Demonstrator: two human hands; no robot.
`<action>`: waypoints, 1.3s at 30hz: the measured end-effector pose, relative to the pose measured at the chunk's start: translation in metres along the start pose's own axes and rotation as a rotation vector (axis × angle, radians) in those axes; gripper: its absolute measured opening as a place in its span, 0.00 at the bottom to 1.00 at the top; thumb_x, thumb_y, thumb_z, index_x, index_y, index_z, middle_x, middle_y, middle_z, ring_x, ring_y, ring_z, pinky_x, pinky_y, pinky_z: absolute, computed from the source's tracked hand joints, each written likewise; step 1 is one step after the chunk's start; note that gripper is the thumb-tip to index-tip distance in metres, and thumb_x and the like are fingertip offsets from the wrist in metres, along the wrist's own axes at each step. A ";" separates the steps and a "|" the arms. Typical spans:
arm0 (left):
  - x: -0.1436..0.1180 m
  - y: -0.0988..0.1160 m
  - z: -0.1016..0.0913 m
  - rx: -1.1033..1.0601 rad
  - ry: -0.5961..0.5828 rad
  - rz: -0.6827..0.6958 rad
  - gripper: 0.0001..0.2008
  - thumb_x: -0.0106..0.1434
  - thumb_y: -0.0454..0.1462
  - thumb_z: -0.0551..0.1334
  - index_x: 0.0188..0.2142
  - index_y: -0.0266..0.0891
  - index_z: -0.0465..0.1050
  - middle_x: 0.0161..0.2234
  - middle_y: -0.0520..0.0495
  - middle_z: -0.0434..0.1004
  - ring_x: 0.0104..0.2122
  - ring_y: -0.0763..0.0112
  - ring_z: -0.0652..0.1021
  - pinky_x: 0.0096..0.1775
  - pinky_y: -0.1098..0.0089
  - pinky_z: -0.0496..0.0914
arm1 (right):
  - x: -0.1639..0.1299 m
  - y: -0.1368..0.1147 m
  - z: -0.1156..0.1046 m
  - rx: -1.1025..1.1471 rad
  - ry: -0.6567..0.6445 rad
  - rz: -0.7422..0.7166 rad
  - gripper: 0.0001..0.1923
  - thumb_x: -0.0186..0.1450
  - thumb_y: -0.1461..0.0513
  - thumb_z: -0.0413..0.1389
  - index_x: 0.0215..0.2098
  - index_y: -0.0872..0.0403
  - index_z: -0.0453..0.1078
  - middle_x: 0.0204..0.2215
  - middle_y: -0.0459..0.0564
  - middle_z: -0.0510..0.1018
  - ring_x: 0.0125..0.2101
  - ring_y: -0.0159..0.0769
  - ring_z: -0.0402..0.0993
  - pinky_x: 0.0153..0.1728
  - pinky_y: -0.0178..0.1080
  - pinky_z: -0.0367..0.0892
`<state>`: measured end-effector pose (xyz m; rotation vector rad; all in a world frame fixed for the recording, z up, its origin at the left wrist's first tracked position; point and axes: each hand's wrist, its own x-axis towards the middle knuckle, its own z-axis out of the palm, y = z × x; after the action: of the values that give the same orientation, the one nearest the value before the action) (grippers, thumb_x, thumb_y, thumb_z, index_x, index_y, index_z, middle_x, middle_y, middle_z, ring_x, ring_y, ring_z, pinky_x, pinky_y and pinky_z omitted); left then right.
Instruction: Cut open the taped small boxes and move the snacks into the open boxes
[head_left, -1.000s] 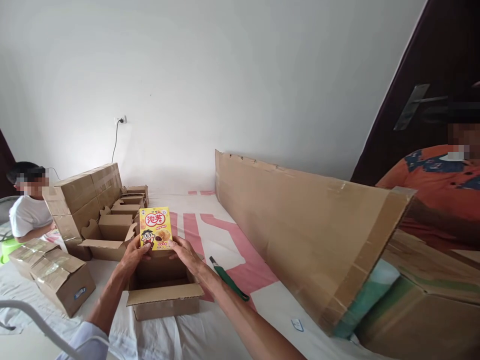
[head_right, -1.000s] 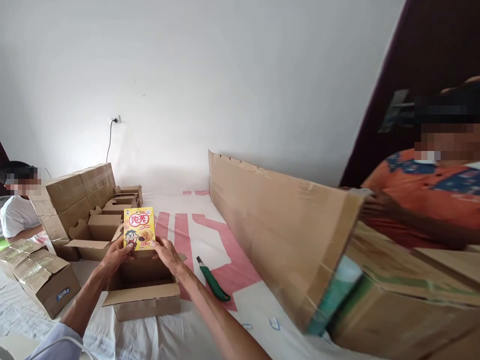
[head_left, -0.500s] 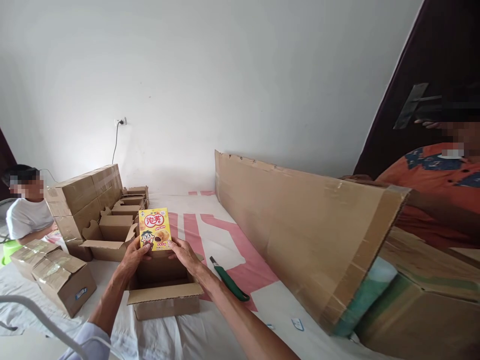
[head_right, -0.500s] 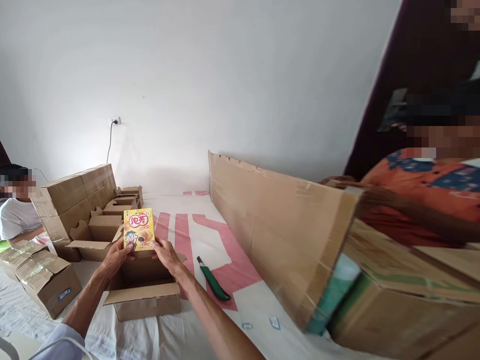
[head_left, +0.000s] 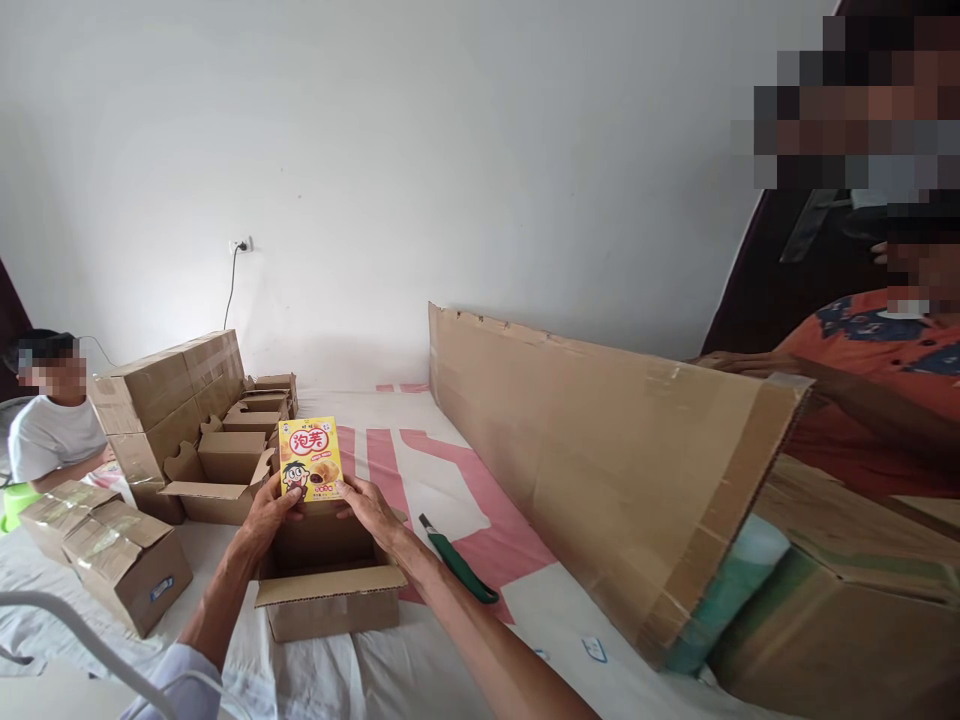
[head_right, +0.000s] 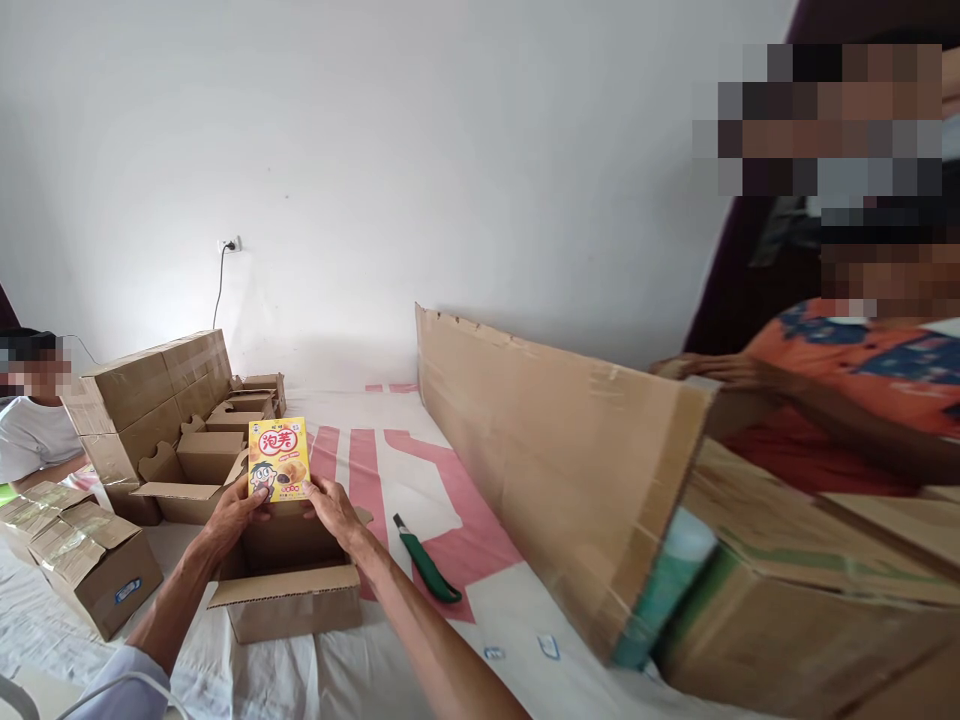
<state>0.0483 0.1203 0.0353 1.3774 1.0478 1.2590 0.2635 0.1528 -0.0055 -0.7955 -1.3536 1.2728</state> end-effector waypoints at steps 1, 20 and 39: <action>0.000 0.000 0.000 0.000 0.000 0.001 0.36 0.50 0.55 0.79 0.52 0.36 0.78 0.40 0.42 0.82 0.34 0.64 0.80 0.34 0.68 0.77 | 0.000 0.000 0.000 0.000 0.001 0.002 0.25 0.60 0.44 0.67 0.48 0.50 0.83 0.43 0.53 0.86 0.45 0.51 0.83 0.32 0.44 0.83; -0.014 0.010 0.008 0.043 -0.036 0.062 0.38 0.54 0.55 0.77 0.59 0.41 0.77 0.48 0.39 0.83 0.42 0.55 0.81 0.34 0.67 0.76 | -0.023 -0.015 0.001 0.268 -0.057 0.050 0.26 0.62 0.47 0.66 0.54 0.47 0.73 0.54 0.53 0.82 0.44 0.45 0.84 0.41 0.46 0.82; 0.036 0.032 -0.009 0.086 -0.125 0.030 0.39 0.50 0.52 0.79 0.59 0.42 0.75 0.47 0.39 0.83 0.42 0.56 0.81 0.37 0.66 0.74 | 0.032 -0.047 -0.020 0.250 -0.205 0.050 0.23 0.63 0.53 0.67 0.54 0.50 0.73 0.51 0.54 0.84 0.44 0.41 0.85 0.44 0.43 0.80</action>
<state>0.0424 0.1511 0.0728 1.5223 1.0080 1.1447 0.2847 0.1787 0.0449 -0.5393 -1.3077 1.5617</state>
